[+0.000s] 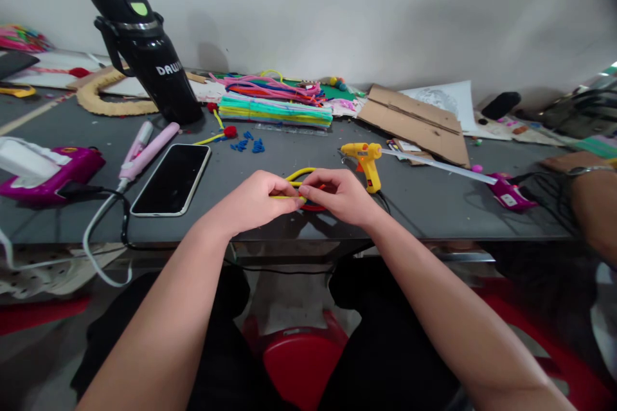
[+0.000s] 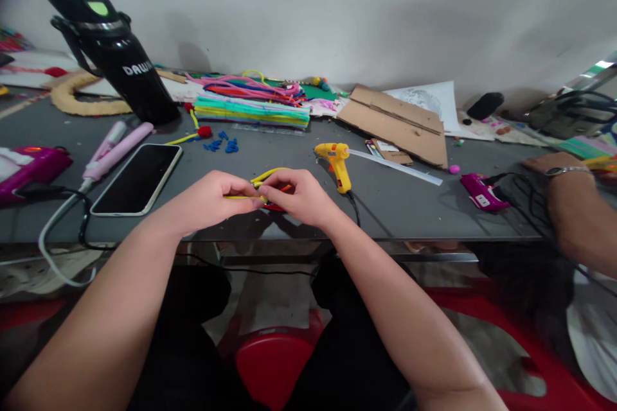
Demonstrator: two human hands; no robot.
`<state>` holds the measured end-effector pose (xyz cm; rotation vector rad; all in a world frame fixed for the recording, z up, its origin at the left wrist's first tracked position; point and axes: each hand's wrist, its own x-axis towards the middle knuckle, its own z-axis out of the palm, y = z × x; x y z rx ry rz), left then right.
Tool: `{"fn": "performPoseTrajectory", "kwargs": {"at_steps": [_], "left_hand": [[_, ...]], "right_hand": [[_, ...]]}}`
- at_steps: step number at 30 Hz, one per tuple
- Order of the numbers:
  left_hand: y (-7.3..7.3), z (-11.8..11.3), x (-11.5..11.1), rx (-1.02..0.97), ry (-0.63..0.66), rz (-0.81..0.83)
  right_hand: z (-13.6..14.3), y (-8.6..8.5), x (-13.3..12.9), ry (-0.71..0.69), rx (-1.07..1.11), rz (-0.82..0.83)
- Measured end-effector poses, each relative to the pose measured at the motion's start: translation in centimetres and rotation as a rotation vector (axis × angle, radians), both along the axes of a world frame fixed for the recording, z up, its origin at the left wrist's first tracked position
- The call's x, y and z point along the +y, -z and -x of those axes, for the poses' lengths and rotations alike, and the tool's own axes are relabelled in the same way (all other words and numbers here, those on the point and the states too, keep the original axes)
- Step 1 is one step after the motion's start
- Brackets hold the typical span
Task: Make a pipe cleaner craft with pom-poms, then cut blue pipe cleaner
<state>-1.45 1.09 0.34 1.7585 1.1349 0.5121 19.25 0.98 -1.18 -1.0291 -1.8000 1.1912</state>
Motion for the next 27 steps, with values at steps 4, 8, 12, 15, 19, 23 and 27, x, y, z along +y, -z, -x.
{"fn": "performPoseTrajectory", "kwargs": {"at_steps": [4,8,12,15,19,23,27], "left_hand": [[0.1,0.0,0.0,0.022,-0.006,-0.003],[0.1,0.0,-0.1,0.040,-0.027,-0.011],[-0.4,0.1,-0.2,0.041,-0.042,-0.014],[-1.2,0.5,-0.4,-0.005,-0.040,0.003],[-2.0,1.6,-0.6,-0.160,-0.097,0.015],[-1.9,3.0,-0.3,-0.481,-0.230,-0.038],[-1.5,3.8,0.2,-0.786,-0.291,-0.096]], "right_hand": [[0.1,-0.2,0.2,0.024,-0.074,-0.057],[-0.2,0.0,0.8,0.091,-0.058,-0.072],[-0.9,0.6,1.7,0.183,0.017,-0.034],[-1.5,1.0,2.4,0.279,0.057,-0.026],[-2.2,1.0,2.8,0.430,-0.039,-0.135],[-2.6,1.1,2.6,0.482,-0.220,-0.267],[-2.6,1.5,2.5,0.457,-0.327,-0.311]]}}
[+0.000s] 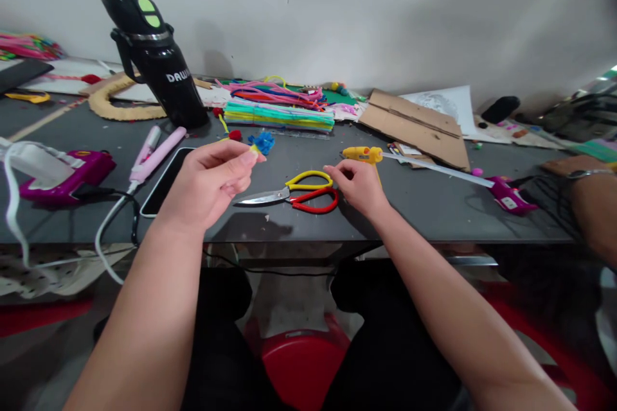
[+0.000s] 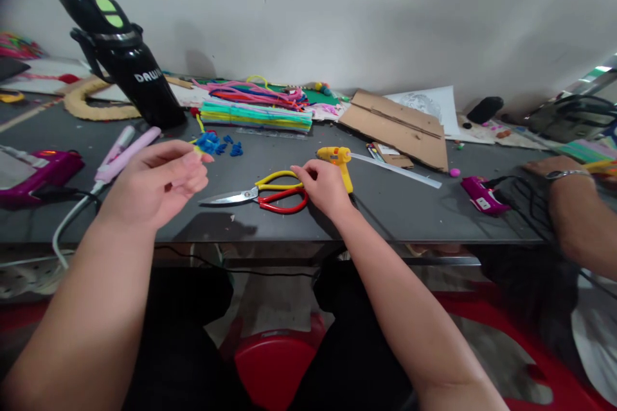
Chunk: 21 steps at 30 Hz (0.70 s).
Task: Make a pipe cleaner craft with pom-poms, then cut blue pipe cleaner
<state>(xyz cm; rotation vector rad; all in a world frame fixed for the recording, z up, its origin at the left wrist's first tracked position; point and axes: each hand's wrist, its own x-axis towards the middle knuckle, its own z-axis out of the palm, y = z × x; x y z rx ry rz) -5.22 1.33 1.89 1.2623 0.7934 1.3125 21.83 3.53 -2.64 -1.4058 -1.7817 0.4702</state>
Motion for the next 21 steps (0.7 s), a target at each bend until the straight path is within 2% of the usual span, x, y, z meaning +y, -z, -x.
{"fn": "performPoseTrajectory", "kwargs": {"at_steps": [8,12,15,21], "left_hand": [[0.9,-1.2,-0.1,0.018,0.035,0.017],[1.6,-1.7,-0.1,-0.030,0.092,0.001],[1.9,-1.9,-0.1,0.016,0.145,-0.037],[2.3,-2.7,-0.1,0.107,0.215,-0.033]], "right_hand": [[0.6,0.0,-0.3,-0.013,-0.023,-0.037],[1.0,-0.5,-0.7,-0.176,0.019,-0.203],[1.5,-1.3,-1.4,-0.256,0.086,-0.254],[2.5,-2.5,-3.7,-0.445,0.350,-0.070]]}}
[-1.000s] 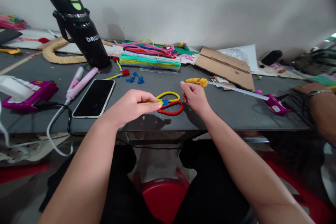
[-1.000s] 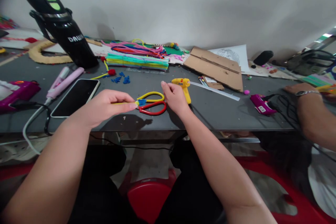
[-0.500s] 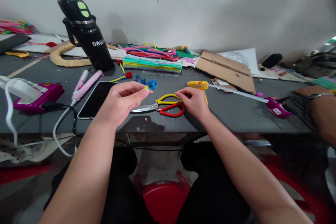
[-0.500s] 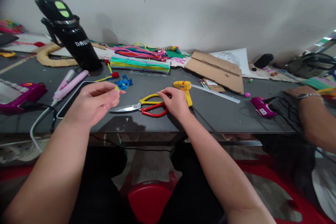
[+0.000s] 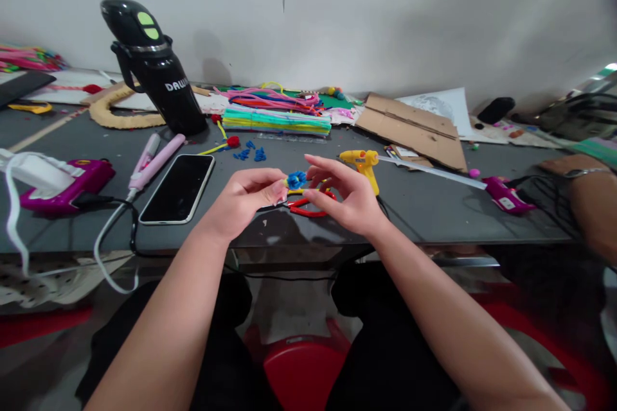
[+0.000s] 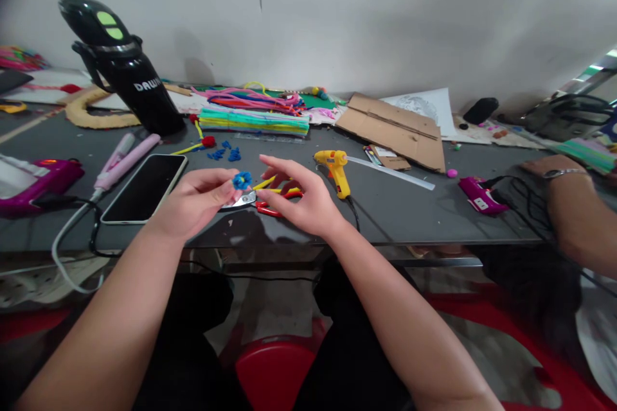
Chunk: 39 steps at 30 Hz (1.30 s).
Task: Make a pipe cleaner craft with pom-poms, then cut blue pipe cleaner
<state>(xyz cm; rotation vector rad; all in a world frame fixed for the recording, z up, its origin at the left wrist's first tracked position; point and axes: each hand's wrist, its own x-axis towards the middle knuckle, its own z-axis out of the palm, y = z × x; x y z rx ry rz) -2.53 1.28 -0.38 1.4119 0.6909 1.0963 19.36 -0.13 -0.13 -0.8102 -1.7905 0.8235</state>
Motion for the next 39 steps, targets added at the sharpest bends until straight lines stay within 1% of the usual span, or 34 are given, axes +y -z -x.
{"fn": "performPoseTrajectory", "kwargs": {"at_steps": [2,4,8,11,14,18,22,30,35,39], "left_hand": [[0.2,-0.1,0.0,0.024,0.029,0.003],[0.3,-0.2,0.0,0.047,0.065,-0.004],[0.5,-0.4,0.0,0.078,0.132,-0.041],[0.4,-0.4,0.0,0.092,0.147,-0.083],[0.0,-0.5,-0.1,0.126,0.129,-0.112],[-0.5,-0.5,-0.1,0.211,0.084,-0.148],[-0.5,-0.5,0.0,0.263,0.064,-0.178],[-0.7,-0.4,0.1,0.377,0.042,-0.202],[-0.6,-0.3,0.0,0.444,0.058,-0.224],[-0.5,-0.2,0.1,0.459,0.058,-0.225]], "right_hand": [[0.2,-0.2,-0.5,-0.046,0.042,0.031],[0.3,-0.6,-0.9,-0.067,0.065,0.022],[0.4,-1.4,-1.6,-0.097,0.096,-0.010],[0.2,-1.9,-2.1,-0.094,0.109,0.021],[-0.1,-2.0,-2.4,-0.065,0.114,0.048],[-0.4,-2.0,-2.4,-0.011,0.086,0.006],[-0.4,-2.0,-2.3,0.036,0.029,0.001],[-0.6,-2.2,-2.2,0.015,-0.029,0.074],[-0.8,-2.2,-2.1,0.031,-0.072,0.081],[-0.7,-2.2,-2.2,0.045,-0.088,0.090]]}}
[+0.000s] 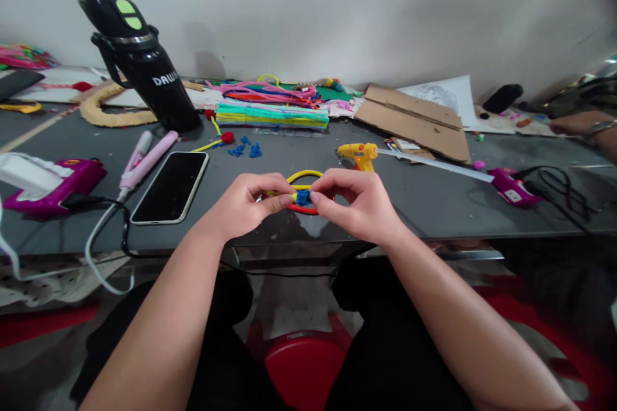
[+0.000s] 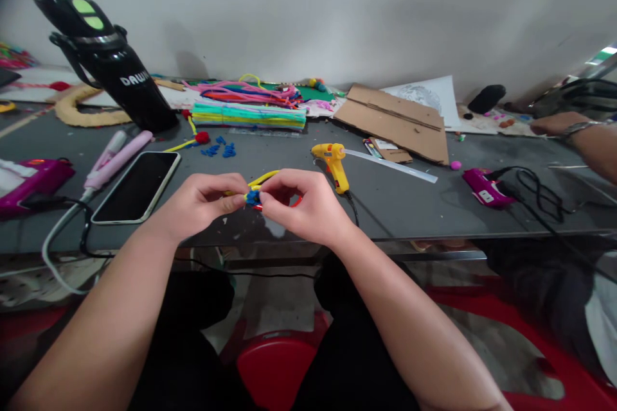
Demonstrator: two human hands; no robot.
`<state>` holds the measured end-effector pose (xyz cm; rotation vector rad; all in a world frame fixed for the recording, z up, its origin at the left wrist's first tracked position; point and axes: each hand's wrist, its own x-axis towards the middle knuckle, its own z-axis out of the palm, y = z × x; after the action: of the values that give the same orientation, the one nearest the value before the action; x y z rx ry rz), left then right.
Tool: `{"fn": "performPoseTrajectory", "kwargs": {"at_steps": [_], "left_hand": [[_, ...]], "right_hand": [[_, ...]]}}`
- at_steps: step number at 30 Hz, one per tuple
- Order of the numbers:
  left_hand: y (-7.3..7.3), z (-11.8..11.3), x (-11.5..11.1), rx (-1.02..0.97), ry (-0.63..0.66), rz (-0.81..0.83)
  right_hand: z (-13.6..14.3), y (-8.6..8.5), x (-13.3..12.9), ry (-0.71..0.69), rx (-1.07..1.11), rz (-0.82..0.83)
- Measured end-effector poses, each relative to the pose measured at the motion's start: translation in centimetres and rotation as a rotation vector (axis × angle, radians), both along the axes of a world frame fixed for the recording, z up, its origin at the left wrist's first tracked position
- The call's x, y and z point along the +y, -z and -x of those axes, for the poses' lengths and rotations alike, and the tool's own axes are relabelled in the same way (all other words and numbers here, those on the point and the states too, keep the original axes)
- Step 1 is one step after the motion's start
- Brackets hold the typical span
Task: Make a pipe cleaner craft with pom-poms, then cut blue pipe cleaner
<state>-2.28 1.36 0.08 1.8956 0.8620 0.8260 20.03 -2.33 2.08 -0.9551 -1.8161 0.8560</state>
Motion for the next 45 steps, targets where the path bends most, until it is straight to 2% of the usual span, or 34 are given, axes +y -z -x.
{"fn": "performPoseTrajectory", "kwargs": {"at_steps": [8,12,15,20,26,34,45], "left_hand": [[0.0,-0.1,0.1,0.008,0.003,-0.001],[0.0,-0.1,0.1,0.011,-0.007,-0.012],[0.1,0.1,0.1,0.043,-0.018,-0.027],[0.0,0.2,0.0,0.113,-0.037,-0.041],[-0.6,-0.1,-0.3,0.127,-0.020,0.017],[-0.5,-0.1,-0.3,0.091,-0.004,0.068],[-1.2,-0.4,-0.6,0.025,-0.010,0.204]], "right_hand": [[0.3,0.1,-0.2,0.031,-0.006,0.030],[-0.3,0.0,-0.1,-0.040,-0.023,0.027],[-0.6,0.0,-0.1,-0.090,-0.069,-0.035],[-0.4,0.2,0.2,-0.097,-0.158,-0.210],[-0.2,0.4,0.4,-0.108,-0.170,-0.236],[-0.2,1.0,0.7,-0.110,-0.168,-0.235],[-0.3,1.0,0.8,-0.117,-0.172,-0.310]]}}
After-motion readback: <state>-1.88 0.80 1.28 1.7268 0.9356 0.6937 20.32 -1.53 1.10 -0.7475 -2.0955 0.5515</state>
